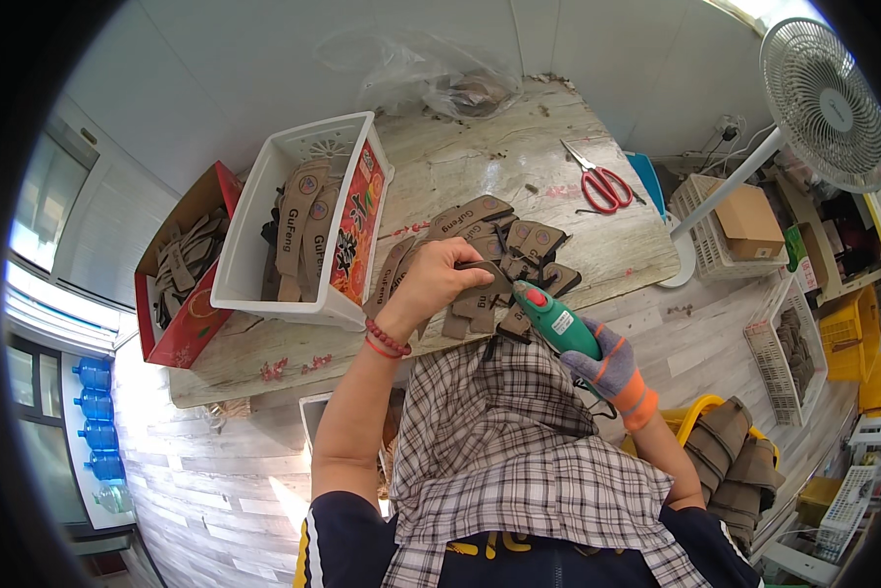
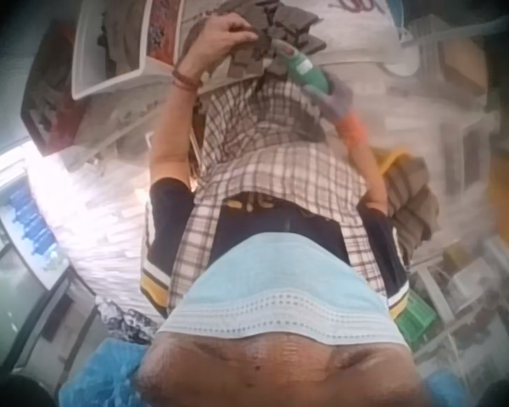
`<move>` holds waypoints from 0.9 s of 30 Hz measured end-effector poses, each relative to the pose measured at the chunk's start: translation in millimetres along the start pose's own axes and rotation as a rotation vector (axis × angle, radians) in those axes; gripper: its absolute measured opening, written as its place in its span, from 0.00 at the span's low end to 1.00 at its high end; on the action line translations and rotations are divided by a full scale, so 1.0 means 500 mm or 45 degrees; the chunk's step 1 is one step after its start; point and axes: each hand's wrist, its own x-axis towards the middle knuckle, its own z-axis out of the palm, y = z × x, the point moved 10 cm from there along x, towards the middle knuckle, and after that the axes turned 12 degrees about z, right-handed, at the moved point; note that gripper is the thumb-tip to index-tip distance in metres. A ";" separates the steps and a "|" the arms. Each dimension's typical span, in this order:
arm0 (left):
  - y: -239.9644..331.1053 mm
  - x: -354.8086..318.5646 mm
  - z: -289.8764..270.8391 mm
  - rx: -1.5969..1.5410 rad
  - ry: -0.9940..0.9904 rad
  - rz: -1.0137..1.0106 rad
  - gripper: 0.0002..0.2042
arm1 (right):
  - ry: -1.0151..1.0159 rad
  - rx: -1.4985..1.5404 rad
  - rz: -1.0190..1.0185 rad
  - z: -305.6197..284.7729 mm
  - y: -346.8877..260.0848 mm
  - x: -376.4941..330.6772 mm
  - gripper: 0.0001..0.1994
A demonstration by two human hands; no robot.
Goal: The person uses a green rotary cutter to trim the edges of small brown cardboard pieces on a cluttered work table. They handle the pieces one at a time, rotate them as needed, and place the trimmed pieces into a white plastic bin.
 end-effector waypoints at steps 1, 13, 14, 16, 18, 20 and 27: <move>-0.004 -0.002 0.005 -0.021 -0.021 -0.037 0.08 | -0.006 0.000 0.002 0.000 -0.003 0.000 0.27; -0.099 -0.045 -0.094 0.102 0.094 -0.218 0.07 | 0.058 0.126 0.139 -0.001 0.006 0.010 0.28; -0.135 -0.049 -0.131 0.265 0.128 -0.240 0.07 | 0.070 0.146 0.133 -0.006 0.008 0.008 0.28; -0.109 -0.040 -0.162 0.812 0.246 -0.059 0.06 | 0.094 0.188 0.115 -0.014 0.013 0.009 0.27; -0.071 -0.022 -0.150 1.171 0.363 0.115 0.07 | 0.139 0.190 0.151 -0.023 0.032 0.011 0.26; -0.057 0.022 -0.114 1.270 0.349 0.112 0.10 | 0.206 0.173 0.157 -0.031 0.049 0.014 0.26; -0.139 0.167 -0.007 1.313 0.410 0.339 0.09 | 0.339 0.049 0.133 -0.035 0.050 0.025 0.26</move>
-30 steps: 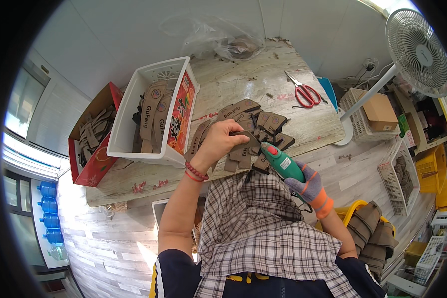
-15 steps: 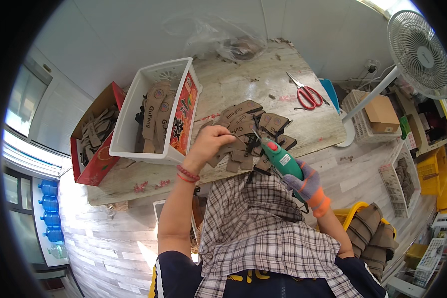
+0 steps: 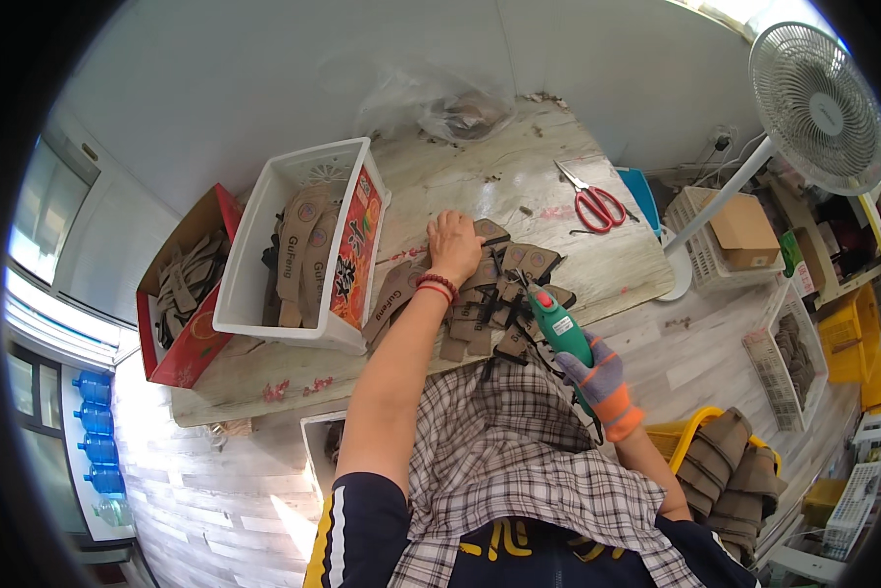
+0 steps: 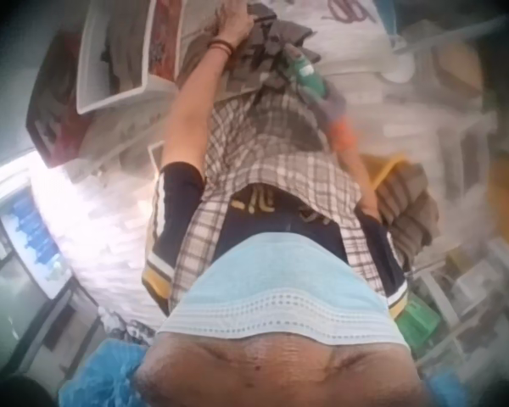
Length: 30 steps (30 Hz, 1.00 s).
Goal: The person uses a green rotary cutter to trim the edges of small brown cardboard pieces on a cluttered work table. They handle the pieces one at a time, rotate them as needed, and place the trimmed pieces into a white plastic bin.
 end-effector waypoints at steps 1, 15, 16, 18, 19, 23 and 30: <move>0.006 0.012 -0.018 -0.115 0.013 -0.020 0.08 | 0.007 0.017 0.005 -0.002 0.002 0.000 0.26; 0.074 -0.072 -0.158 -2.074 0.857 -0.919 0.02 | -0.070 0.278 -0.099 0.046 -0.099 -0.027 0.25; 0.083 -0.084 -0.151 -2.082 0.845 -0.987 0.02 | -0.071 0.264 -0.093 0.048 -0.098 -0.029 0.25; 0.091 -0.103 -0.130 -2.114 0.821 -1.056 0.02 | -0.065 0.224 -0.088 0.047 -0.093 -0.032 0.25; 0.099 -0.106 -0.124 -2.140 0.790 -1.081 0.03 | -0.058 0.196 -0.090 0.045 -0.088 -0.031 0.25; 0.116 -0.118 -0.099 -2.176 0.723 -1.155 0.03 | -0.048 0.194 -0.075 0.037 -0.086 -0.034 0.25; 0.142 -0.125 -0.090 -2.205 0.625 -1.196 0.05 | -0.066 0.243 -0.071 0.034 -0.086 -0.036 0.23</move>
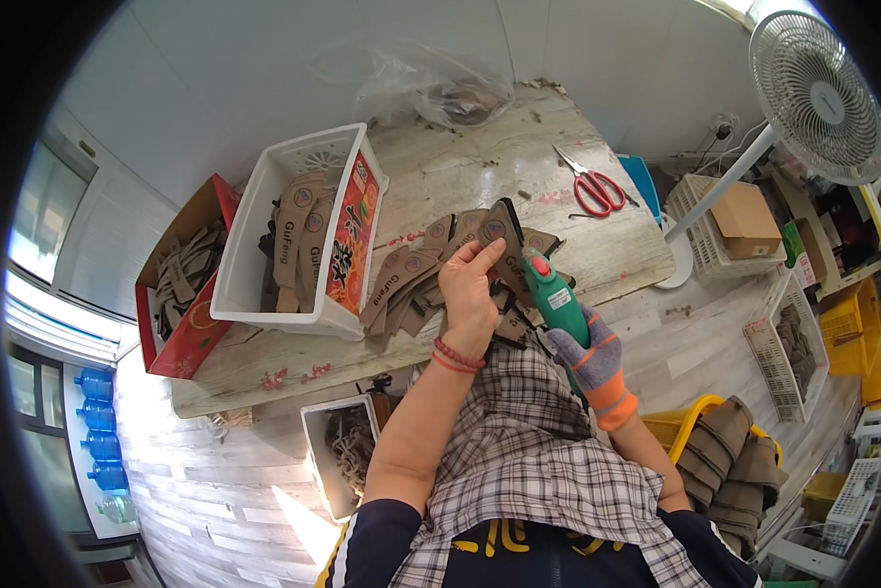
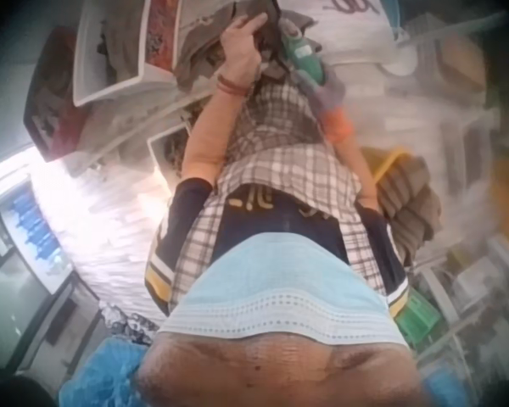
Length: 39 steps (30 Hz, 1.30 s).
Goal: The person uses a green rotary cutter to trim the edges of small brown cardboard pieces on a cluttered work table. They handle the pieces one at a time, rotate them as needed, and place the trimmed pieces into a white plastic bin.
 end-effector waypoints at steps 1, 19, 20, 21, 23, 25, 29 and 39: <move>-0.007 -0.001 -0.005 0.011 0.005 -0.007 0.05 | 0.006 0.017 0.000 0.001 -0.002 -0.001 0.23; -0.036 -0.033 -0.033 0.221 -0.188 -0.013 0.05 | 0.055 -0.033 -0.063 -0.017 -0.007 0.004 0.21; -0.027 -0.031 -0.032 0.227 -0.200 0.007 0.05 | 0.048 -0.051 -0.064 -0.018 -0.007 0.004 0.21; -0.015 -0.028 -0.029 0.249 -0.220 0.033 0.05 | 0.051 -0.069 -0.071 -0.020 -0.007 0.003 0.21; 0.007 -0.021 -0.025 0.292 -0.262 0.083 0.06 | 0.058 -0.104 -0.084 -0.024 -0.006 0.004 0.22; 0.019 -0.011 -0.029 0.372 -0.283 0.148 0.06 | 0.047 -0.120 -0.098 -0.024 -0.006 0.003 0.22; 0.048 0.010 -0.036 0.674 -0.379 0.335 0.07 | 0.024 -0.152 -0.133 -0.023 -0.006 0.005 0.21; 0.127 0.018 0.013 1.130 -0.679 0.536 0.06 | -0.066 -0.199 -0.008 -0.026 0.002 0.000 0.25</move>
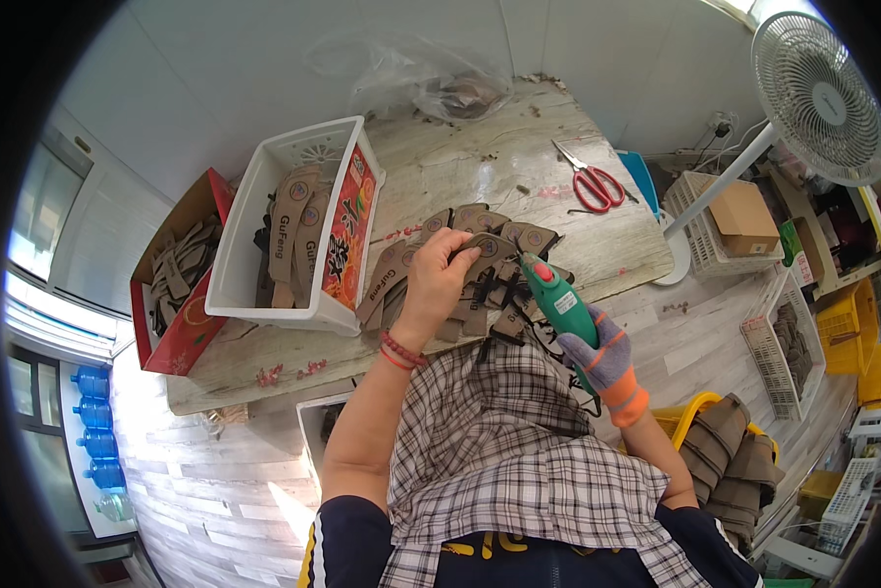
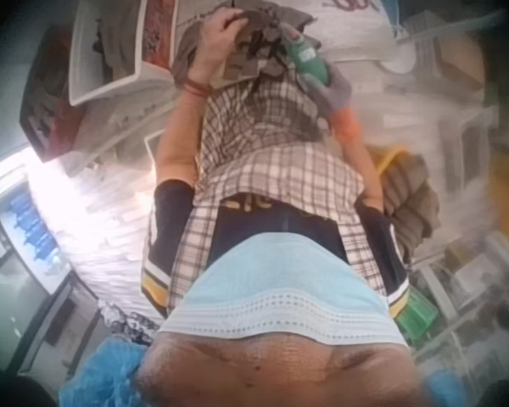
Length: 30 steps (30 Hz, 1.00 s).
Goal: The person uses a green rotary cutter to trim the edges of small brown cardboard pieces on a cluttered work table. They handle the pieces one at a time, rotate them as needed, and place the trimmed pieces into a white plastic bin.
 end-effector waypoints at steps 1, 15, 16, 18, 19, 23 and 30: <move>-0.004 0.002 -0.002 0.010 -0.019 0.013 0.06 | -0.014 0.012 0.000 0.002 -0.002 -0.001 0.25; -0.050 0.000 -0.073 0.280 -0.229 0.009 0.10 | -0.099 0.036 0.022 0.014 0.017 0.004 0.27; -0.078 -0.007 -0.110 0.258 -0.131 -0.002 0.10 | -0.072 0.065 0.055 0.006 0.030 0.006 0.27; -0.099 -0.018 -0.147 0.382 -0.031 -0.039 0.12 | -0.040 0.086 0.096 -0.005 0.049 0.008 0.27; -0.099 -0.025 -0.143 0.679 -0.093 -0.009 0.12 | -0.036 0.079 0.104 -0.009 0.055 0.009 0.26; -0.059 -0.023 -0.079 1.400 -0.161 0.227 0.15 | -0.014 0.036 0.151 -0.011 0.065 0.006 0.26; -0.042 0.019 0.070 1.059 -0.132 0.511 0.11 | 0.103 0.030 0.139 -0.024 0.088 0.012 0.25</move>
